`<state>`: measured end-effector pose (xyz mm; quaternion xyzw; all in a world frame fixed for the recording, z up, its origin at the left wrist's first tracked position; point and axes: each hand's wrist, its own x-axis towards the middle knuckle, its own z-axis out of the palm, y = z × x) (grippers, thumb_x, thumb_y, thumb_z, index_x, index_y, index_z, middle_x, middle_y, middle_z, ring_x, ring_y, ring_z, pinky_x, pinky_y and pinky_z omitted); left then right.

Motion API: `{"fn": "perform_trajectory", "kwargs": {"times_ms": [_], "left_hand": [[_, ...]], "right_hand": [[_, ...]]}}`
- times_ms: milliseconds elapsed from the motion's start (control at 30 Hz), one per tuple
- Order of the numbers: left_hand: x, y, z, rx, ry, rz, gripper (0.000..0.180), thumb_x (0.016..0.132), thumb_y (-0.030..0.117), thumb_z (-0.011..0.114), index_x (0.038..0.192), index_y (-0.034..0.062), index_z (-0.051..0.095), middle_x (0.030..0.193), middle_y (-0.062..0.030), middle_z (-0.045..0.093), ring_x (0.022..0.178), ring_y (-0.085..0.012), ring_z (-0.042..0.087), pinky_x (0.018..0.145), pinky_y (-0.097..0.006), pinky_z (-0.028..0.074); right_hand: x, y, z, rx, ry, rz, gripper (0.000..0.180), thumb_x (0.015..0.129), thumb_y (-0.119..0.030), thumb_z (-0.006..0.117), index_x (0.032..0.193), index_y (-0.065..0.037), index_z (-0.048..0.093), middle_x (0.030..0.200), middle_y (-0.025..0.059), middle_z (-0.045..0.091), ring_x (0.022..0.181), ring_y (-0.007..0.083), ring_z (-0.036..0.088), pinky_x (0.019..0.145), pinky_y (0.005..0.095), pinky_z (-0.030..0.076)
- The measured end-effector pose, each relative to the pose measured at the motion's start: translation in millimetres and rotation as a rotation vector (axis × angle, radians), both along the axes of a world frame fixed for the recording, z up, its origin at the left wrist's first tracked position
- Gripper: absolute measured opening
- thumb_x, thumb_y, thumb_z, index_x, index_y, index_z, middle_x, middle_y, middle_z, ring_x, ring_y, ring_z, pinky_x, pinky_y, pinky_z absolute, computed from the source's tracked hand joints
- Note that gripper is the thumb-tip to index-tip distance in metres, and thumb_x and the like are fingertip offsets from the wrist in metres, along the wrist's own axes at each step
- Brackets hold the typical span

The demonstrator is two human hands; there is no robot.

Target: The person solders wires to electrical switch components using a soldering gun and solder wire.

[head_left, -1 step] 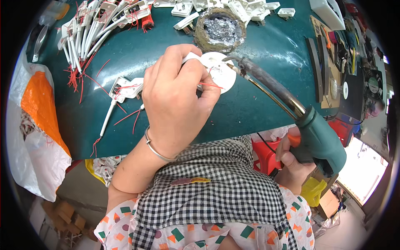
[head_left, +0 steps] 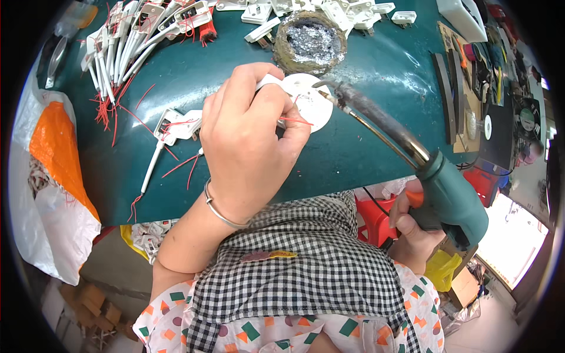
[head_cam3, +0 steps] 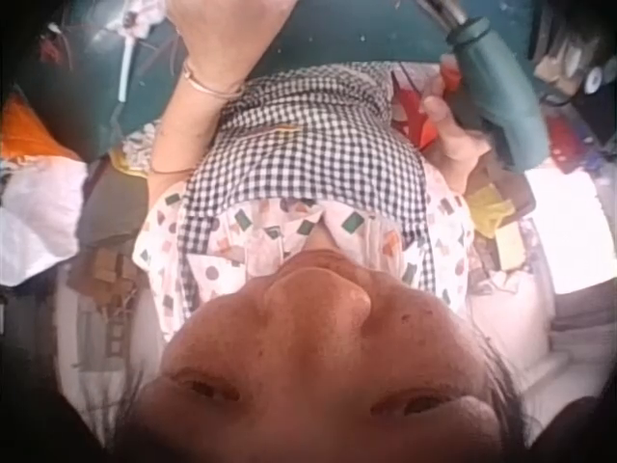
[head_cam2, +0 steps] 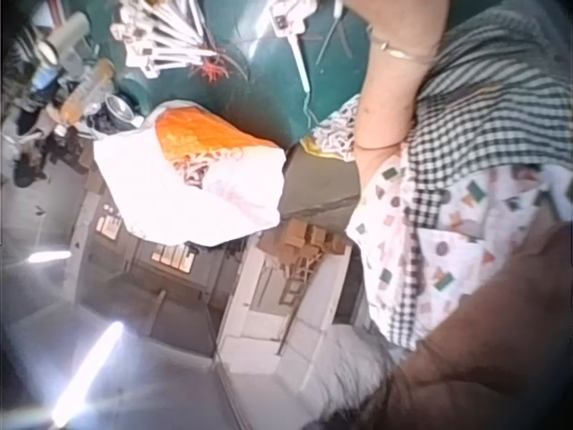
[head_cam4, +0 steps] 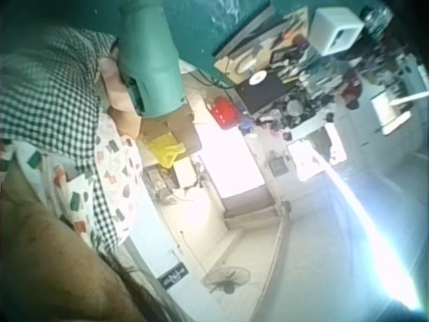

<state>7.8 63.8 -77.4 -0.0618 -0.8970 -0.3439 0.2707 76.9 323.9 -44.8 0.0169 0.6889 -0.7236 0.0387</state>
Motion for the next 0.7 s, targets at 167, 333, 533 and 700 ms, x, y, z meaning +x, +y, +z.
{"fn": "perform_trajectory", "kwargs": {"times_ms": [167, 333, 533, 700], "left_hand": [[2, 1, -1, 0.032, -0.005, 0.006, 0.013, 0.066, -0.004, 0.069, 0.073, 0.0015, 0.06, 0.098, -0.0125, 0.064, 0.071, -0.018, 0.064, 0.058, -0.026, 0.052], [1, 1, 1, 0.012, -0.005, 0.007, 0.013, 0.066, -0.003, 0.07, 0.074, 0.0016, 0.061, 0.098, -0.0128, 0.064, 0.072, -0.0182, 0.065, 0.058, -0.026, 0.052], [0, 0, -1, 0.018, -0.002, 0.002, 0.013, 0.067, -0.004, 0.07, 0.074, 0.0011, 0.061, 0.097, -0.0129, 0.064, 0.074, -0.0187, 0.065, 0.06, -0.027, 0.054], [0, 0, 0, 0.032, -0.018, -0.012, 0.013, 0.067, -0.004, 0.07, 0.074, 0.0004, 0.061, 0.097, -0.0129, 0.064, 0.072, -0.0183, 0.066, 0.06, -0.027, 0.055]], "right_hand": [[-4, 14, -7, 0.19, 0.111, 0.26, 0.061, 0.073, -0.002, 0.077, 0.127, 0.009, 0.051, 0.067, 0.0074, 0.055, 0.051, 0.0148, 0.051, 0.048, 0.0239, 0.041], [-2, 24, -10, 0.535, 0.25, 0.363, 0.06, 0.075, -0.001, 0.074, 0.129, 0.008, 0.051, 0.071, 0.0071, 0.057, 0.056, 0.0137, 0.051, 0.053, 0.0259, 0.041], [11, 28, -8, 1.059, 0.097, 0.306, 0.052, 0.067, -0.031, 0.086, 0.113, -0.016, 0.067, 0.116, 0.0007, 0.066, 0.109, 0.0255, 0.06, 0.1, 0.0419, 0.041], [15, 26, -8, 0.975, 0.004, 0.296, 0.058, 0.068, -0.036, 0.085, 0.118, -0.016, 0.064, 0.115, 0.0005, 0.066, 0.111, 0.0234, 0.059, 0.1, 0.0425, 0.041]]}}
